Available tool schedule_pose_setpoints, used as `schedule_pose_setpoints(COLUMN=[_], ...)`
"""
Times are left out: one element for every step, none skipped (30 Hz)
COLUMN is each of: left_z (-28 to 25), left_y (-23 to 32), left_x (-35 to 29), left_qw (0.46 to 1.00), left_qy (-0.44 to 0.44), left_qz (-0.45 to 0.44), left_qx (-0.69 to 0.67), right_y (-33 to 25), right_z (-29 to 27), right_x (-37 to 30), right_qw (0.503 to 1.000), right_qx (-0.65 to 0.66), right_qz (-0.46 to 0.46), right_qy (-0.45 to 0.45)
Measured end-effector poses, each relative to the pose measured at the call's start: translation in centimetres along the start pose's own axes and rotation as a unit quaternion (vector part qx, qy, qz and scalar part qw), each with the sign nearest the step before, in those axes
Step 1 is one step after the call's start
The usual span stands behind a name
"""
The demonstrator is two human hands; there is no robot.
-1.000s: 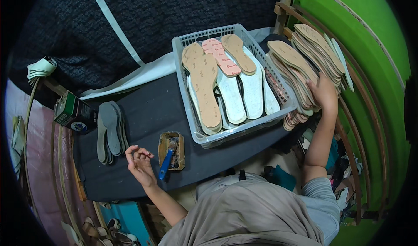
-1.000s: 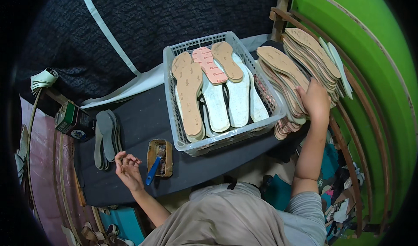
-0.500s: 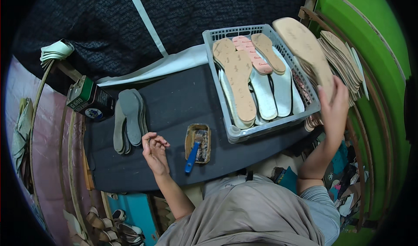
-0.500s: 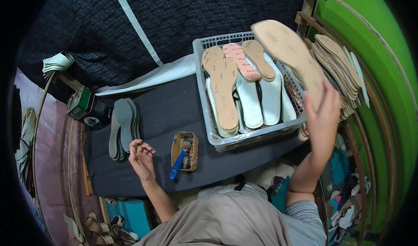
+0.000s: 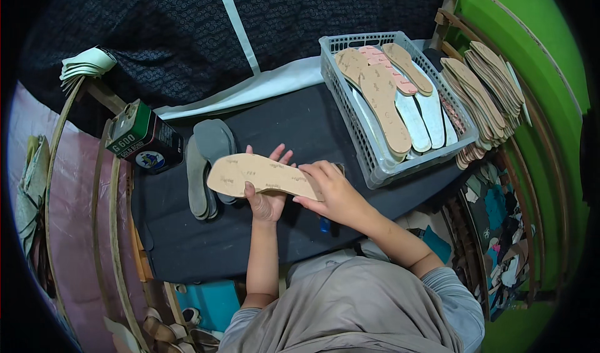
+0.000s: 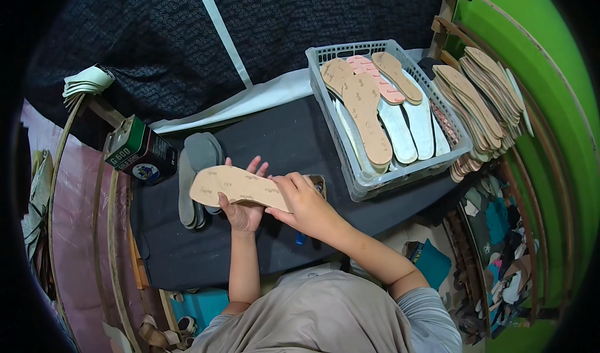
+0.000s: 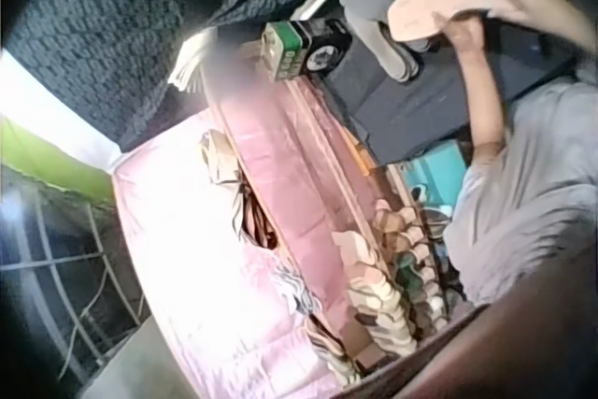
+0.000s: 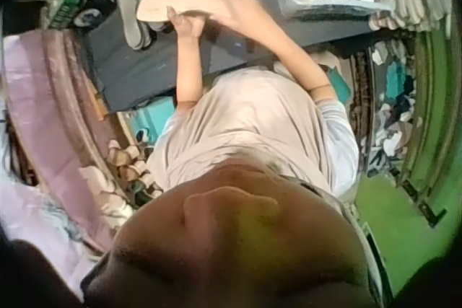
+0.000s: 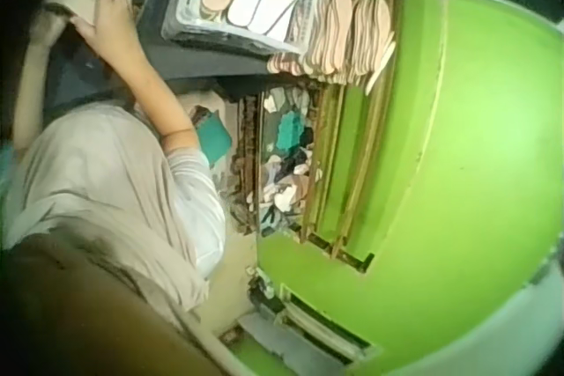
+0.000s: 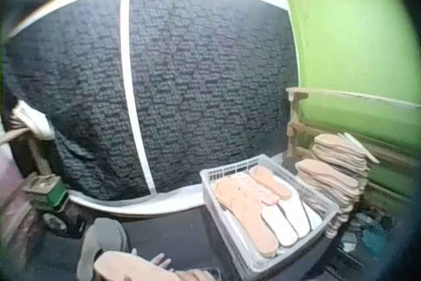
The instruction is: The person applies adhesive to shoe insoles using a brush, taking insoles from stacks, coating them with adhesive from a small container, and placing them into a plastic basket.
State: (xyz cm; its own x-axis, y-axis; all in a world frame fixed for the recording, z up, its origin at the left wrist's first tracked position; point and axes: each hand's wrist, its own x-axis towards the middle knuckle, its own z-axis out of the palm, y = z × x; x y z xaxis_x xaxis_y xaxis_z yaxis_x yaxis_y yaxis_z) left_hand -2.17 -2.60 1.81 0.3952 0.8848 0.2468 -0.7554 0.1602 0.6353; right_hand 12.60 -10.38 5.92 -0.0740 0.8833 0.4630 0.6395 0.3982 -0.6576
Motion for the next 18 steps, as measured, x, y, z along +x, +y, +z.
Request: schedule_pose_setpoints(left_z=[-0.9, -1.5, -1.5, -2.1, -3.0, -3.4, -3.2, -4.0, -5.2, -6.2, -6.1, -6.0, -6.1, -5.9, -5.8, -5.6, -5.5, -5.2], left_y=[0.0, 0.1, 0.3, 0.4, 0.5, 0.8, 0.8, 0.8, 0.7, 0.8, 0.6, 0.6, 0.6, 0.6, 0.6, 0.6, 0.6, 0.6], left_x=[0.3, 0.3, 0.4, 0.6, 0.8, 1.0, 0.9, 1.0, 1.1, 1.1, 1.2, 1.3, 1.3, 1.4, 1.3, 1.2, 1.1, 1.0], left_qw=[1.000, 1.000, 0.999, 0.999, 0.999, 0.997, 0.996, 0.995, 0.993, 0.990, 0.988, 0.987, 0.987, 0.986, 0.986, 0.988, 0.989, 0.989], left_qy=[0.003, 0.008, 0.031, 0.029, 0.018, 0.009, 0.064, 0.060, 0.040, 0.021, 0.041, 0.039, 0.023, 0.006, 0.004, -0.003, -0.009, -0.009], left_qz=[0.010, 0.018, 0.016, 0.010, -0.014, -0.037, -0.050, -0.057, -0.090, -0.123, -0.135, -0.139, -0.146, -0.152, -0.154, -0.149, -0.144, -0.145], left_qx=[-0.008, -0.016, -0.014, -0.016, -0.043, -0.071, -0.049, -0.049, -0.058, -0.067, -0.067, -0.068, -0.068, -0.068, -0.069, -0.045, -0.022, -0.023], right_y=[0.0, -0.2, -0.2, -0.2, -0.4, -0.7, -0.8, -0.7, -0.8, -0.9, -1.0, -1.2, -1.5, -1.4, -0.8, -0.6, -1.1, -0.9], right_z=[0.4, 0.6, 0.4, -0.1, -0.8, -1.7, -2.4, -3.1, -3.5, -3.5, -3.6, -3.3, -2.9, -2.4, -1.6, -1.2, -1.0, -0.7], right_x=[-0.1, -0.3, -0.5, -0.7, -1.0, -1.3, -2.0, -2.7, -3.6, -4.2, -4.9, -5.3, -5.7, -6.0, -6.4, -6.7, -6.2, -6.1], right_qw=[1.000, 1.000, 1.000, 1.000, 0.999, 0.998, 0.997, 0.995, 0.991, 0.992, 0.986, 0.979, 0.978, 0.978, 0.979, 0.978, 0.980, 0.980], right_qx=[0.015, 0.013, 0.007, 0.001, 0.004, -0.002, -0.010, -0.019, 0.006, 0.005, -0.023, -0.051, -0.074, -0.075, -0.114, -0.152, -0.181, -0.182], right_qz=[0.013, 0.018, 0.015, 0.013, 0.016, 0.023, 0.015, 0.005, 0.032, 0.035, 0.047, 0.058, 0.067, 0.069, 0.067, 0.065, 0.042, 0.043], right_qy=[-0.012, -0.010, -0.018, -0.026, -0.036, -0.057, -0.078, -0.095, -0.126, -0.124, -0.155, -0.188, -0.185, -0.183, -0.153, -0.124, -0.068, -0.068])
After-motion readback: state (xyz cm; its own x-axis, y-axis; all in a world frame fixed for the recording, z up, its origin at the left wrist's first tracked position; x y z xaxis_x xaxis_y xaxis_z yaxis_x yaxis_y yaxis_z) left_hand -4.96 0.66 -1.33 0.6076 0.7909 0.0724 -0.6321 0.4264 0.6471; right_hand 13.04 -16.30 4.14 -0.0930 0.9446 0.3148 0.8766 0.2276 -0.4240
